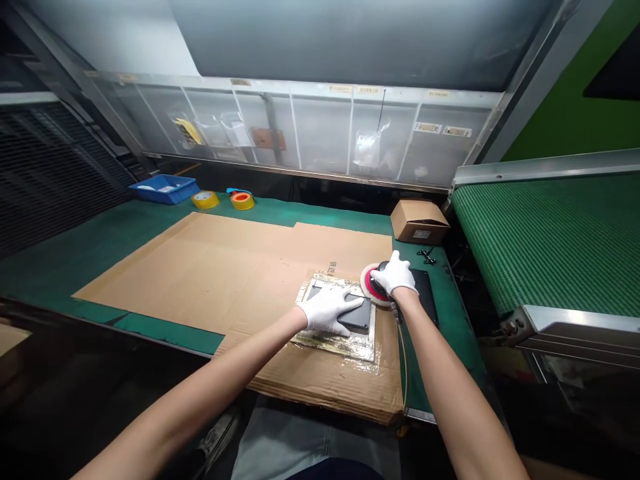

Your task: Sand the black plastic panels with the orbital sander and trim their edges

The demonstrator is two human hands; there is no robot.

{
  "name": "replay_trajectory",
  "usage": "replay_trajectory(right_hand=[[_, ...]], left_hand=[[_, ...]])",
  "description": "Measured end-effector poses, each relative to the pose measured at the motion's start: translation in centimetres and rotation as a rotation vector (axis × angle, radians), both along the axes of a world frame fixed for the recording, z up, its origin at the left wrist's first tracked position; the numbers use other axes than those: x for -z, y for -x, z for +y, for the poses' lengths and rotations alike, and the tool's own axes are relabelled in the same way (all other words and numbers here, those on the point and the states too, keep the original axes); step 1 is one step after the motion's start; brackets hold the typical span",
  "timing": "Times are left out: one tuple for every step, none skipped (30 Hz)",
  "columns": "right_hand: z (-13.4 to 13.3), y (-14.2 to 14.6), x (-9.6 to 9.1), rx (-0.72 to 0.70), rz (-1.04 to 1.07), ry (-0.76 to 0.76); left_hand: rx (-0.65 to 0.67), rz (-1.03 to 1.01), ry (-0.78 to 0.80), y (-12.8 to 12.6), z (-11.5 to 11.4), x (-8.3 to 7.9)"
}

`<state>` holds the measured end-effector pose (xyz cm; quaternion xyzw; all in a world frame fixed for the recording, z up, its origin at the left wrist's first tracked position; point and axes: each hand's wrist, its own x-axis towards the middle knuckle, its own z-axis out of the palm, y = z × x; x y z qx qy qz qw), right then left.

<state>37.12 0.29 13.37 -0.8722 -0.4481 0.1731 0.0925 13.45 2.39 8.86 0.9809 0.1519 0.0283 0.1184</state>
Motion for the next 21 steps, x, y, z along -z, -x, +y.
replay_trajectory(right_hand=[[0.4,0.3,-0.1,0.030,-0.016,0.005],[0.7,0.6,-0.2,0.052,-0.029,0.006],[1.0,0.7,-0.3,0.063,-0.040,0.002],[1.2,0.8,-0.5,0.063,-0.049,-0.005],[1.3,0.7,-0.7,0.052,-0.052,-0.012],[1.3,0.6,-0.9,0.027,-0.050,-0.018],[1.1,0.4,-1.2,-0.008,-0.047,-0.026],[0.8,0.4,-1.5,-0.052,-0.047,-0.042],[0.3,0.6,-1.7,-0.109,-0.053,-0.064],[-0.3,1.1,-1.9,-0.182,-0.063,-0.091],[-1.0,1.8,-2.0,-0.269,-0.079,-0.115],[-1.6,2.8,-2.0,-0.370,-0.095,-0.125],[-2.0,4.1,-2.0,-0.475,-0.112,-0.120],[-2.2,5.4,-2.0,-0.571,-0.126,-0.099],[-2.1,6.8,-2.0,-0.649,-0.137,-0.072],[-1.8,8.2,-2.0,-0.701,-0.145,-0.050],[-1.2,9.4,-2.1,-0.730,-0.147,-0.034],[-0.6,10.4,-2.2,-0.739,-0.144,-0.027],[0.0,11.3,-2.3,-0.736,-0.139,-0.025],[0.4,11.9,-2.4,-0.737,-0.132,-0.026],[0.8,12.5,-2.5,-0.747,-0.121,-0.028]], left_hand=[[-0.019,-0.025,-0.010,0.0,-0.3,0.4],[-0.048,-0.059,-0.013,0.1,-0.6,0.9],[-0.065,-0.093,-0.007,0.2,-0.9,1.2],[-0.073,-0.126,0.015,0.4,-1.1,1.5],[-0.080,-0.159,0.055,0.6,-1.2,1.7],[-0.109,-0.205,0.111,0.8,-1.1,1.9],[-0.166,-0.268,0.179,1.1,-0.9,1.9],[-0.253,-0.345,0.251,1.4,-0.6,1.9],[-0.359,-0.435,0.316,1.7,-0.3,1.7],[-0.460,-0.529,0.364,1.9,0.1,1.4],[-0.530,-0.614,0.390,1.9,0.5,1.0],[-0.554,-0.681,0.398,1.7,0.8,0.5],[-0.527,-0.720,0.394,1.3,1.1,-0.2],[-0.465,-0.735,0.383,0.7,1.4,-0.9],[-0.403,-0.733,0.373,0.0,1.7,-1.6],[-0.368,-0.725,0.366,-0.8,1.9,-2.3],[-0.368,-0.720,0.362,-1.6,2.2,-2.9],[-0.397,-0.719,0.359,-2.2,2.4,-3.3],[-0.446,-0.723,0.356,-2.6,2.5,-3.6],[-0.500,-0.735,0.355,-2.7,2.6,-3.7],[-0.543,-0.753,0.356,-2.5,2.6,-3.7]])
